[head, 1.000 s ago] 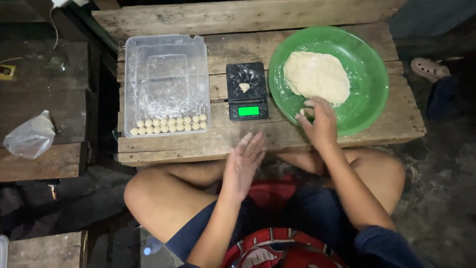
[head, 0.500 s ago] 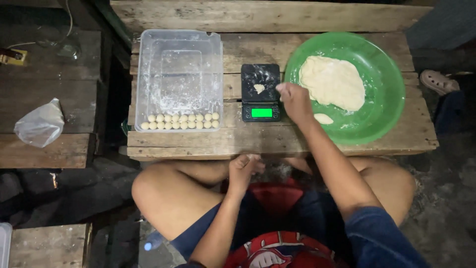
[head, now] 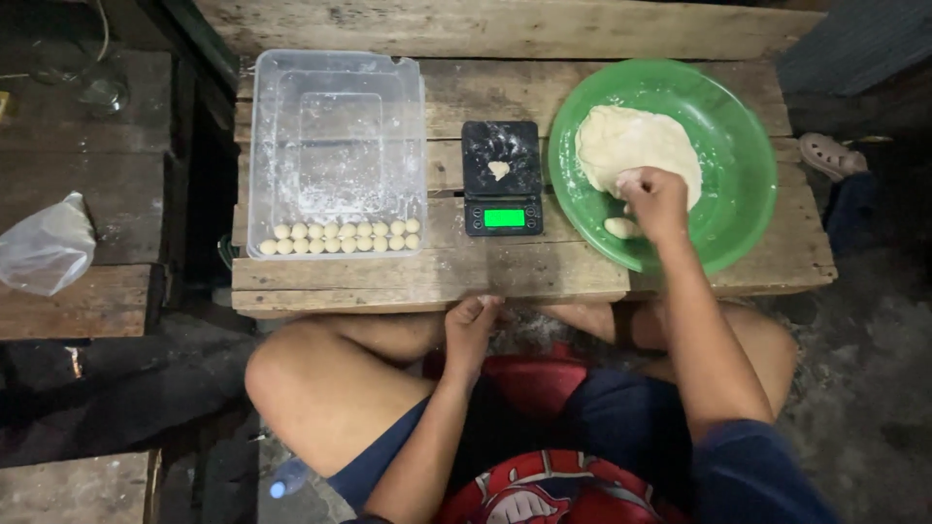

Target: The person portions dough from a large mass on a green plate, weighs each piece on a digital scale, rolls it into a ball, and places it in a plastic container. This process is repeated multiple times.

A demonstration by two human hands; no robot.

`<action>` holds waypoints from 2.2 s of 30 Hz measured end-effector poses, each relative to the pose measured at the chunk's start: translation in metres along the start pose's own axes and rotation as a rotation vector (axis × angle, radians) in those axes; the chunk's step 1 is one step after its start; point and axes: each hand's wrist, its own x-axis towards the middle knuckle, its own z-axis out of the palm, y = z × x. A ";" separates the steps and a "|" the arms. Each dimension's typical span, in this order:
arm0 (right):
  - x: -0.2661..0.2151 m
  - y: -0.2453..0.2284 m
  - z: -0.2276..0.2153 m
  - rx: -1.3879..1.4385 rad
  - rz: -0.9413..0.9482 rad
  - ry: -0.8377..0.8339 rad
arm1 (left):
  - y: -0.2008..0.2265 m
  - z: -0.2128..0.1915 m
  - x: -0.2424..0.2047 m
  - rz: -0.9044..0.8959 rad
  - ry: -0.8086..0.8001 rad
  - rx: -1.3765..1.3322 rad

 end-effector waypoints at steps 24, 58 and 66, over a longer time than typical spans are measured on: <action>0.027 0.061 -0.035 -0.264 -0.183 0.309 | 0.016 0.004 -0.003 -0.170 -0.035 0.069; 0.046 0.112 -0.034 -0.441 0.056 0.296 | 0.016 -0.001 -0.003 -0.164 -0.072 0.102; 0.059 0.111 -0.039 -0.381 0.364 0.365 | 0.004 -0.005 0.001 -0.147 -0.085 0.115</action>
